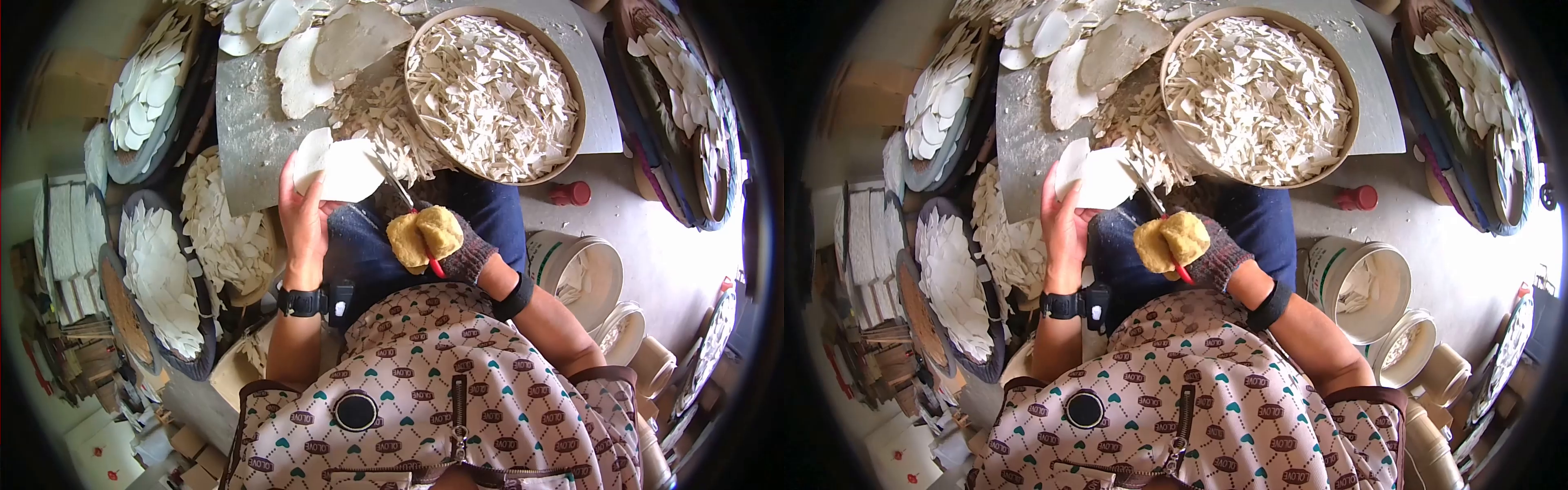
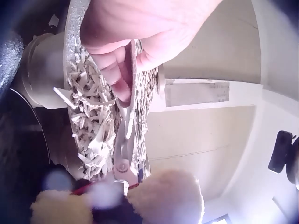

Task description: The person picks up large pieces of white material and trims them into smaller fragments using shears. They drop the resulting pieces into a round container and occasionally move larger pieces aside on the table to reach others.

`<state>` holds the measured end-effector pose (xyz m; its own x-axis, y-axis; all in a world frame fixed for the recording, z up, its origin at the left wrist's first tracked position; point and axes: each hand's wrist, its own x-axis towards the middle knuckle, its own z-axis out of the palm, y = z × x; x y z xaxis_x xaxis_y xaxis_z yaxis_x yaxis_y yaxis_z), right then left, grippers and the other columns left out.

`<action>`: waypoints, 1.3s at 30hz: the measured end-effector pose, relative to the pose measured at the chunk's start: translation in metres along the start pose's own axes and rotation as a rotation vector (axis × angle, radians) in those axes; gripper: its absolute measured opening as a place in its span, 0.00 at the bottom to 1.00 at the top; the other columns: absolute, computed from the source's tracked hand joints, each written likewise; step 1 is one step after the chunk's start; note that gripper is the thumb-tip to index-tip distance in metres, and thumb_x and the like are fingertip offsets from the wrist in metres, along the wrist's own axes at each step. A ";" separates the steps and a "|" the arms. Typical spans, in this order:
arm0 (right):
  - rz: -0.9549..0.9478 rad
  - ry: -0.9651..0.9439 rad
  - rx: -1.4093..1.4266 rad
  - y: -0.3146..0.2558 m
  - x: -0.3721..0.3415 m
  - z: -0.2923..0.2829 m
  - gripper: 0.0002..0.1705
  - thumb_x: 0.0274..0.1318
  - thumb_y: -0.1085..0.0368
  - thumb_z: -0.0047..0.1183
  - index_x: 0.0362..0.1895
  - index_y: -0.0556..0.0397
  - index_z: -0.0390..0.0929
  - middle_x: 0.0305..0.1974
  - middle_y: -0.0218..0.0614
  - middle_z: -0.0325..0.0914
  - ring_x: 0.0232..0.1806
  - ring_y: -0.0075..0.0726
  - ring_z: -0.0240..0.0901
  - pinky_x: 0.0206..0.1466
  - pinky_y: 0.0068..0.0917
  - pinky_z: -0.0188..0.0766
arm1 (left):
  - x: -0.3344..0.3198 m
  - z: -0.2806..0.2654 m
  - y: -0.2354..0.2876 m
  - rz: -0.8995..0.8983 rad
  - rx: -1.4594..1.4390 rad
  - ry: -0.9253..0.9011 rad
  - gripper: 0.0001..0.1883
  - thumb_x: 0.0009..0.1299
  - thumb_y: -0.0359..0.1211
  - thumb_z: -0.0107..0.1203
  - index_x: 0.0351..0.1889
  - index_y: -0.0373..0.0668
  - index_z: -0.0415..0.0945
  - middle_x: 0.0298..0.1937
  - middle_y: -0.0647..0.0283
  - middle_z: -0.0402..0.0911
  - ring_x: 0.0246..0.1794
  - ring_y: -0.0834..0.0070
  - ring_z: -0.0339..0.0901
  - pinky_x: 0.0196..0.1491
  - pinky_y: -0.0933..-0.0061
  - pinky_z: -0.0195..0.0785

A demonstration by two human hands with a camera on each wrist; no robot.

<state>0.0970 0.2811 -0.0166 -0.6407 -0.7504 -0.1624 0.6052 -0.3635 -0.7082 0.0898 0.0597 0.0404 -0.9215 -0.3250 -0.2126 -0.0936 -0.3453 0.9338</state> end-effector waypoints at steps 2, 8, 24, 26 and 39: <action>-0.006 0.002 0.054 0.006 0.000 -0.003 0.21 0.44 0.65 0.60 0.45 0.53 0.71 0.43 0.37 0.74 0.45 0.33 0.72 0.51 0.29 0.70 | 0.003 -0.002 0.001 -0.014 0.022 -0.011 0.28 0.66 0.26 0.48 0.64 0.43 0.53 0.56 0.55 0.68 0.47 0.67 0.74 0.41 0.67 0.76; -0.003 -0.026 0.460 0.014 0.000 -0.005 0.12 0.54 0.70 0.50 0.44 0.58 0.71 0.43 0.36 0.73 0.45 0.31 0.72 0.53 0.28 0.70 | 0.003 -0.003 0.001 -0.014 0.017 -0.011 0.28 0.65 0.26 0.49 0.64 0.43 0.53 0.55 0.55 0.68 0.46 0.68 0.75 0.39 0.69 0.76; -0.115 0.161 -0.260 0.016 0.006 0.010 0.13 0.52 0.68 0.43 0.40 0.62 0.72 0.38 0.42 0.76 0.39 0.37 0.74 0.40 0.29 0.72 | 0.005 -0.018 -0.008 -0.019 -0.020 -0.048 0.30 0.62 0.26 0.53 0.62 0.39 0.55 0.54 0.55 0.69 0.50 0.70 0.72 0.44 0.71 0.74; 0.064 0.209 0.458 0.015 0.002 0.009 0.15 0.54 0.67 0.41 0.43 0.65 0.71 0.41 0.44 0.76 0.42 0.36 0.73 0.42 0.29 0.71 | 0.005 -0.019 -0.008 -0.035 -0.055 -0.018 0.30 0.61 0.26 0.54 0.61 0.37 0.56 0.53 0.56 0.70 0.51 0.71 0.70 0.51 0.71 0.69; -0.070 0.063 0.620 0.036 0.009 -0.027 0.18 0.57 0.65 0.43 0.49 0.63 0.66 0.47 0.46 0.71 0.49 0.44 0.70 0.55 0.40 0.67 | -0.007 -0.055 0.045 0.340 0.210 -0.328 0.08 0.67 0.23 0.44 0.39 0.40 0.74 0.57 0.59 0.70 0.61 0.74 0.61 0.59 0.74 0.57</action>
<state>0.1006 0.2763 -0.0626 -0.7036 -0.6865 -0.1835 0.7106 -0.6772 -0.1910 0.1131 -0.0021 0.0685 -0.9795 -0.0839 0.1831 0.1893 -0.0730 0.9792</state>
